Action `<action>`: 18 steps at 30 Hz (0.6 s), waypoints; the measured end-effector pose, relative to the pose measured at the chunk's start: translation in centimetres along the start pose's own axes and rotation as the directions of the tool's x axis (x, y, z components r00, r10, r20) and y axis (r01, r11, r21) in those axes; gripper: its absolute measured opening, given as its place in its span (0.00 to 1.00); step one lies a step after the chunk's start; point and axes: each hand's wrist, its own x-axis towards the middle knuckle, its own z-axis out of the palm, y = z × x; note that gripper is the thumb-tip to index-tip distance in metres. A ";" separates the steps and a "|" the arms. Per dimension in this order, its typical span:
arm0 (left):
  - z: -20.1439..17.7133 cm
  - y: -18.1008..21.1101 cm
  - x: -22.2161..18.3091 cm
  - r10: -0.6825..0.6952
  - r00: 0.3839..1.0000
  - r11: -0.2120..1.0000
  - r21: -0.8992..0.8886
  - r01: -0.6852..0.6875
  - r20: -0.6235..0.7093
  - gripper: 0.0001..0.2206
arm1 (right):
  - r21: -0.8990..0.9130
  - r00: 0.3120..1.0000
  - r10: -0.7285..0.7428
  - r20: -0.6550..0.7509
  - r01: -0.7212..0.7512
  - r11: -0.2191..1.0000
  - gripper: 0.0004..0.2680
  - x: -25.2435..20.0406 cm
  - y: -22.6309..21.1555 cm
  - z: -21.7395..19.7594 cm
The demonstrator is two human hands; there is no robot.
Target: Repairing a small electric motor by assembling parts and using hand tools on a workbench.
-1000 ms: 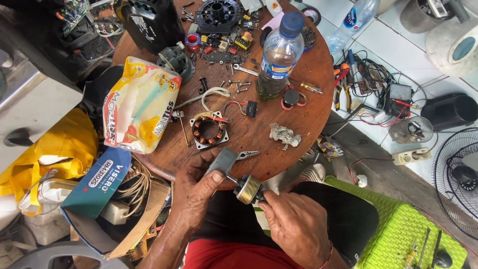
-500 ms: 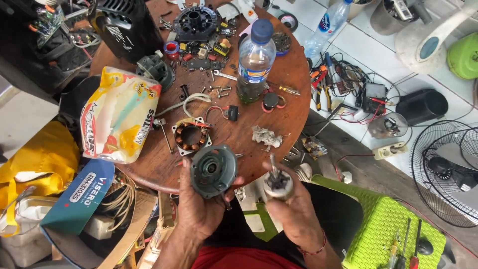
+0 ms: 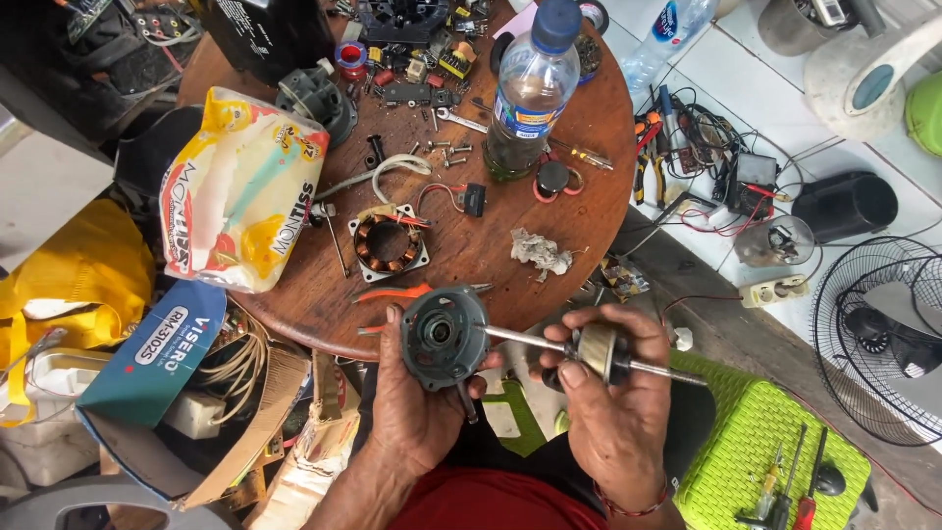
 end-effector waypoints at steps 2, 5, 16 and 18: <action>0.2 -0.1 -0.2 -0.010 1.000 1.000 -0.011 0.010 -0.001 0.33 | -0.078 0.999 -0.040 0.011 0.041 0.996 0.16 -0.6 0.0 0.6; 0.8 -0.3 -0.5 -0.033 0.999 0.999 -0.028 0.032 -0.042 0.31 | -0.168 0.993 -0.111 0.046 0.118 0.979 0.16 -1.6 0.2 1.0; 0.9 -1.1 -1.5 -0.010 1.000 0.999 0.034 0.010 0.000 0.31 | -0.409 0.966 -0.195 0.168 0.248 0.878 0.16 -2.4 0.6 1.2; 0.8 -1.3 -1.4 0.007 1.000 0.999 0.044 -0.006 -0.019 0.29 | -0.426 0.957 -0.220 0.191 0.283 0.860 0.16 -2.5 0.7 1.1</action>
